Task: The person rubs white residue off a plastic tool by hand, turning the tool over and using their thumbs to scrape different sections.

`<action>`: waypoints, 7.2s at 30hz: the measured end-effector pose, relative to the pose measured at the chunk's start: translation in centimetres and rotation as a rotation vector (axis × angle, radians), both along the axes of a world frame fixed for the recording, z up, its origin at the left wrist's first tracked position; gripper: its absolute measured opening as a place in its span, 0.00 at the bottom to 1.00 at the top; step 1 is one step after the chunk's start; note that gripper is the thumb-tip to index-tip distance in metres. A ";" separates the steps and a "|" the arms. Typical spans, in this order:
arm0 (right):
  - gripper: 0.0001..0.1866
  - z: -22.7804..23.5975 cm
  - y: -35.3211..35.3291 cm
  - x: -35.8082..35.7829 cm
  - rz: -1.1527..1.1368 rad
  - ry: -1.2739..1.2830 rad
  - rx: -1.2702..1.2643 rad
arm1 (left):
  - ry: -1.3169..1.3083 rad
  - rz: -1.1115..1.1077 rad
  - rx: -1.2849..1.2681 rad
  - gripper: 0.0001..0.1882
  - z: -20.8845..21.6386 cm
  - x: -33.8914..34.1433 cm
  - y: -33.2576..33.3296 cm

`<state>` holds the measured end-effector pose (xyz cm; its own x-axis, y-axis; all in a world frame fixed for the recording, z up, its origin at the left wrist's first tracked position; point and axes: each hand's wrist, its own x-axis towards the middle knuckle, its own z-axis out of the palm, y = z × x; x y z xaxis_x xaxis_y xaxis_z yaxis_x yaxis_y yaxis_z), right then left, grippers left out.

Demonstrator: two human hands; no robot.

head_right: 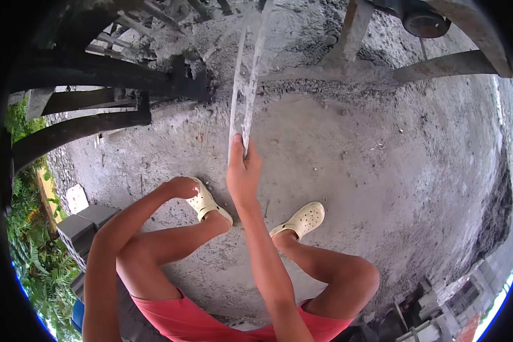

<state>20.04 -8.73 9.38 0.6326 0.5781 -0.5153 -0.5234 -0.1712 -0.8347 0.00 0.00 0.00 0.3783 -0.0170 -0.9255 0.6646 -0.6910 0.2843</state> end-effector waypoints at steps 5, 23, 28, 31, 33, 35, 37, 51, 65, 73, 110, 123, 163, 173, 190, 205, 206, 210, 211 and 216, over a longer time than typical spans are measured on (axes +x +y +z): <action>0.17 -3.6 2.0 0.2 -0.170 -0.253 0.146 | -0.162 0.065 0.111 0.16 -3.4 2.8 4.3; 0.16 -9.8 4.3 3.2 0.010 -0.510 0.160 | -0.049 -0.215 0.336 0.18 -1.4 10.6 10.5; 0.14 -10.3 4.7 2.8 -0.089 -0.536 0.225 | -0.065 -0.207 0.401 0.18 -1.1 11.6 10.6; 0.14 -9.7 4.6 3.5 0.017 -0.600 0.094 | -0.047 -0.207 0.406 0.18 -1.4 11.8 11.0; 0.15 -9.4 4.1 3.0 0.056 -0.652 0.050 | -0.043 -0.248 0.364 0.19 -1.4 11.6 10.8; 0.17 -9.2 3.6 1.8 -0.061 -0.661 0.167 | -0.030 -0.283 0.313 0.19 -1.5 11.1 10.2; 0.17 -9.7 3.7 1.4 -0.125 -0.650 0.169 | -0.028 -0.231 0.312 0.20 -1.4 10.6 10.6; 0.19 -11.0 3.9 3.7 -0.019 -0.773 -0.028 | -0.069 -0.434 -0.046 0.24 9.0 16.9 0.0; 0.18 -11.5 4.3 7.2 0.107 -0.837 -0.043 | 0.094 -0.178 0.047 0.20 1.8 15.9 4.2; 0.21 -13.5 3.6 4.5 -0.250 -0.637 0.179 | 0.080 -0.267 0.221 0.16 0.4 15.7 7.2; 0.17 -9.2 3.9 -1.8 -0.117 -0.752 0.090 | 0.051 -0.391 0.173 0.06 -5.9 17.4 10.7; 0.19 -8.9 4.3 -0.5 -0.086 -0.741 0.025 | -0.168 -1.095 -0.248 0.05 -12.9 17.6 17.4; 0.21 -10.1 6.3 -0.6 0.226 -0.679 -0.051 | 0.208 -0.417 -0.471 0.07 -7.4 14.4 18.4; 0.17 -10.1 8.7 -1.5 0.146 -0.671 0.131 | 0.338 -0.069 -0.117 0.09 -6.6 12.3 15.6; 0.21 -7.3 1.6 5.6 -0.041 -0.402 -0.046 | 0.566 -0.152 0.021 0.06 -9.1 12.6 15.3; 0.23 3.8 2.6 20.5 0.384 -1.517 -0.823 | 0.317 -0.391 -0.040 0.18 -5.9 14.5 13.5; 0.22 3.4 2.6 21.1 0.350 -1.508 -0.798 | 0.363 -0.361 -0.053 0.18 -6.6 13.9 13.9; 0.24 2.4 4.5 20.6 0.052 -1.378 -0.370 | 0.435 -0.371 0.056 0.17 -5.2 13.2 13.4; 0.24 1.5 5.2 20.6 0.050 -1.376 -0.363 | 0.429 -0.406 0.057 0.17 -4.6 13.2 13.4; 0.22 -2.4 6.1 22.6 0.288 -1.468 -0.336 | 0.319 -0.333 0.118 0.17 -2.4 14.2 12.0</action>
<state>42.64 -2.61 6.94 0.5746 0.7547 0.3167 0.7856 -0.4000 -0.4720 14.17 11.97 -2.40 0.0671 0.0235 -0.9975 0.4427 -0.8966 0.0087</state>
